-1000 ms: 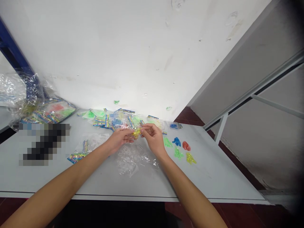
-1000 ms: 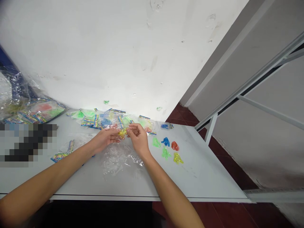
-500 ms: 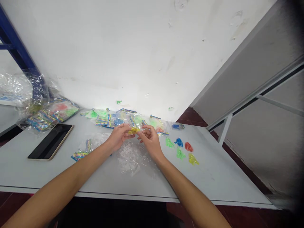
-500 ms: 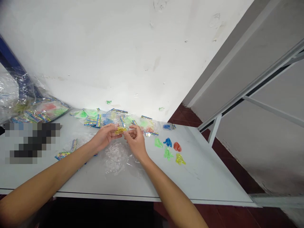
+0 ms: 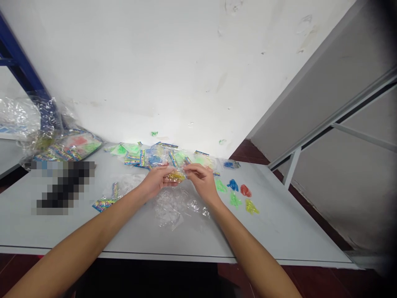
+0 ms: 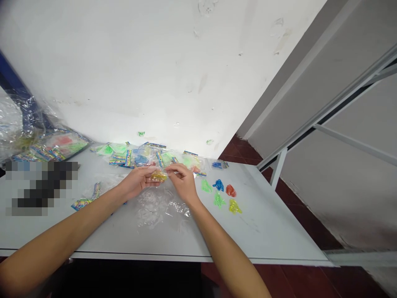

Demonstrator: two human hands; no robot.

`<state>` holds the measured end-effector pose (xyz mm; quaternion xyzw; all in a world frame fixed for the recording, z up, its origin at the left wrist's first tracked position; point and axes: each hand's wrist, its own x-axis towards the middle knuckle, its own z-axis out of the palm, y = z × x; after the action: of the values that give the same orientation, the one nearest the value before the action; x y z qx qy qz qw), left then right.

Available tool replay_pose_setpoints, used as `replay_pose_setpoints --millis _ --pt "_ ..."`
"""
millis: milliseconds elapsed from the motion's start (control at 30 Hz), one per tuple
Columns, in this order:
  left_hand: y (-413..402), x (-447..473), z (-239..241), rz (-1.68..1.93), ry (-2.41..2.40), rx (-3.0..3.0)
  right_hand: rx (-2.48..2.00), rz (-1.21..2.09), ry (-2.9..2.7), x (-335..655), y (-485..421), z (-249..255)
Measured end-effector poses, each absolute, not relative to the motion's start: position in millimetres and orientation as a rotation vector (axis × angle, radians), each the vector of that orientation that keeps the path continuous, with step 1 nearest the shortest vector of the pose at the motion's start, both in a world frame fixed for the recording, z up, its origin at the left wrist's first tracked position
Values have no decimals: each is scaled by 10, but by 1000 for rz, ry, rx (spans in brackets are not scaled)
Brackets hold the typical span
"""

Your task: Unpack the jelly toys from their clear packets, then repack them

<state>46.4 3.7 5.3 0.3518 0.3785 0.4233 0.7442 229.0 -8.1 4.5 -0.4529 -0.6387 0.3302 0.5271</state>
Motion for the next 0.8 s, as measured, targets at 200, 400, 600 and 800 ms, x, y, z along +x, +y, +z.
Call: replay_pose_setpoints --millis 200,400,600,800 --pt "41 450 83 906 816 563 -1102 802 -1557 2267 -116 55" --pt "70 435 26 908 789 635 -1110 893 -1505 2270 -106 29" --pt "58 443 24 941 823 674 -1106 914 -1540 2273 -110 29" --pt "60 446 6 984 857 703 -1101 891 -1559 2264 -109 16"
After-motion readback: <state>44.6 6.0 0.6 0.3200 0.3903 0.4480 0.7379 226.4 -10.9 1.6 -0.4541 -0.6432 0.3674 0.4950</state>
